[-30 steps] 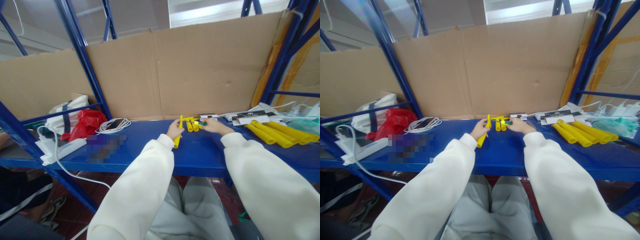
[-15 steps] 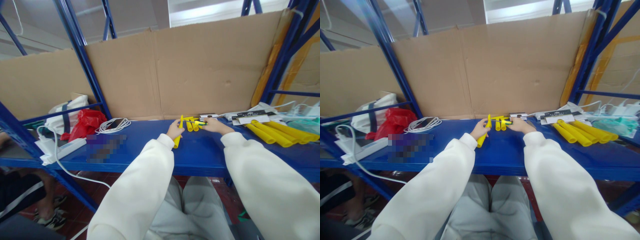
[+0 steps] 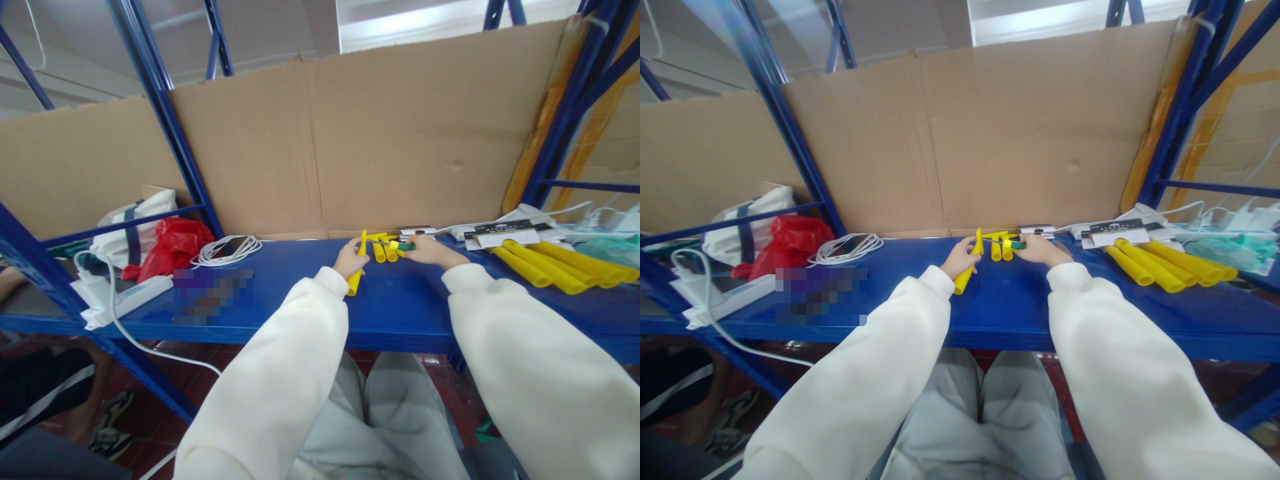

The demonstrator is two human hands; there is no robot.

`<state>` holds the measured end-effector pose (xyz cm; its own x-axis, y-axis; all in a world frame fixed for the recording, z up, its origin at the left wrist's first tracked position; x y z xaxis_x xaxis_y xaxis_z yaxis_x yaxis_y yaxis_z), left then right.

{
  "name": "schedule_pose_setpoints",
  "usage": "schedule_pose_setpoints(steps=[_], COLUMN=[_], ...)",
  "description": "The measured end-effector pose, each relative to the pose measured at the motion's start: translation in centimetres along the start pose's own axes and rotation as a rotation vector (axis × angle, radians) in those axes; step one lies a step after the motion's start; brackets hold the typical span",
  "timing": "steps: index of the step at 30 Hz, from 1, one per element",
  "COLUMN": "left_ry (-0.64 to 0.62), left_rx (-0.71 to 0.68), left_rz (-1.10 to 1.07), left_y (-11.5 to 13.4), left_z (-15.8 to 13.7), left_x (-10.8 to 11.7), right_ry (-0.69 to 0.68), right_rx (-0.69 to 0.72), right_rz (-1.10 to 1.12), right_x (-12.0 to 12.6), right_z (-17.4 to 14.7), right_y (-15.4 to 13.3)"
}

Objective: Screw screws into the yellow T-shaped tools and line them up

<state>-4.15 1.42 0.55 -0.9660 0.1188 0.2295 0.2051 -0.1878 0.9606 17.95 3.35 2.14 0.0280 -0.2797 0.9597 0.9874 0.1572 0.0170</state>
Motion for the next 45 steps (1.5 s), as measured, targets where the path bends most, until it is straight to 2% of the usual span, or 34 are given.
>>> schedule_pose_setpoints(steps=[6,16,23,30,39,45], left_ry=[-0.001,0.01,0.0,0.005,0.0,0.005], left_rx=[-0.006,0.008,0.0,0.002,0.005,0.013], left_rz=[-0.007,0.026,0.024,0.036,0.039,0.054], left_y=[0.05,0.11,0.23,0.26,0.48,0.58], left_z=[-0.02,-0.16,-0.28,-0.32,-0.56,-0.59], left_x=[-0.04,-0.02,-0.06,0.0,0.01,0.06], right_ry=[0.051,-0.037,-0.011,-0.054,-0.076,-0.059], right_rx=[-0.018,-0.052,-0.053,-0.061,-0.055,-0.07], right_rz=[-0.08,-0.022,-0.079,-0.021,-0.065,-0.026], right_x=[0.18,0.64,0.57,0.82,0.73,0.99], right_z=[-0.08,-0.4,-0.63,-0.57,-0.88,-0.87], right_y=[-0.05,-0.45,-0.41,-0.58,-0.65,-0.83])
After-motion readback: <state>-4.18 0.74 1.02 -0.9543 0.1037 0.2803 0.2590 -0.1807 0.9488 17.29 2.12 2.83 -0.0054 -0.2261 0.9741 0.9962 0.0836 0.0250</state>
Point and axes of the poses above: each hand's wrist, its own z-axis towards the middle knuckle, its own x-axis out of the back of the hand, y = z × x, the point moved 2 cm from there along z, towards the middle knuckle, and after that the axes turned 13 degrees about -z, right-handed, at the moved point
